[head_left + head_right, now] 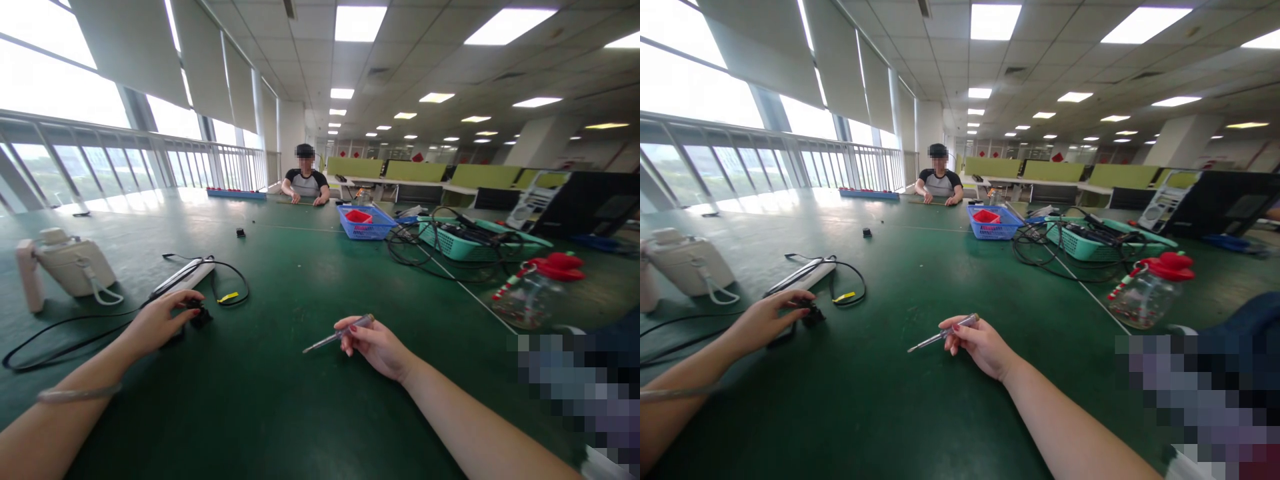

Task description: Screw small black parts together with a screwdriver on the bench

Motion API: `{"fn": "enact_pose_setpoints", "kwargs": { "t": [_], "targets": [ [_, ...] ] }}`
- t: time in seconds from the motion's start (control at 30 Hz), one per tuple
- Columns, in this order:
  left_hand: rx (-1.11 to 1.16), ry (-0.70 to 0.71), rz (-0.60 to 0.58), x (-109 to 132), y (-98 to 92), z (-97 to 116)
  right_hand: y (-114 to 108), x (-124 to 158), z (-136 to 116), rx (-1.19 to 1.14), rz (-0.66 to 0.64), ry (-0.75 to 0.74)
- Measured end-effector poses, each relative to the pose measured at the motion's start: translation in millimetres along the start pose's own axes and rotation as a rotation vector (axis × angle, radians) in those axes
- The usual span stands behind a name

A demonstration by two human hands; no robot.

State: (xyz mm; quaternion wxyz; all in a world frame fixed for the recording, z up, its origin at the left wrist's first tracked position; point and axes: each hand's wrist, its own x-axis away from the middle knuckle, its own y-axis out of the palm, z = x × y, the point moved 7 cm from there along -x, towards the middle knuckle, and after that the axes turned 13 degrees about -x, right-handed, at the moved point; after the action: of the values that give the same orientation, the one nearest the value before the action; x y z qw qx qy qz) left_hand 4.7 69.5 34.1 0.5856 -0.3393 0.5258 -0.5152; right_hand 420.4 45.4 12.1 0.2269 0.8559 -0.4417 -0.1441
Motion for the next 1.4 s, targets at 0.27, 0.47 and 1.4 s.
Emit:
{"fn": "enact_pose_setpoints", "kwargs": {
  "t": [0.27, 0.47, 1.4],
  "targets": [
    [0.171, -0.051, 0.128, -0.3, -4.3, -5.5, -1.8, -0.7, 1.2, 0.0, -0.007, -0.006],
    [0.238, -0.048, 0.122, -0.4, -2.3, -5.9, -0.6, -0.2, 0.3, -0.006, -0.008, -0.007],
    [-0.366, -0.144, 0.222, 9.6, -13.6, 19.5, 3.0, 0.1, -2.0, -0.001, 0.001, -0.009]
  ]
}}
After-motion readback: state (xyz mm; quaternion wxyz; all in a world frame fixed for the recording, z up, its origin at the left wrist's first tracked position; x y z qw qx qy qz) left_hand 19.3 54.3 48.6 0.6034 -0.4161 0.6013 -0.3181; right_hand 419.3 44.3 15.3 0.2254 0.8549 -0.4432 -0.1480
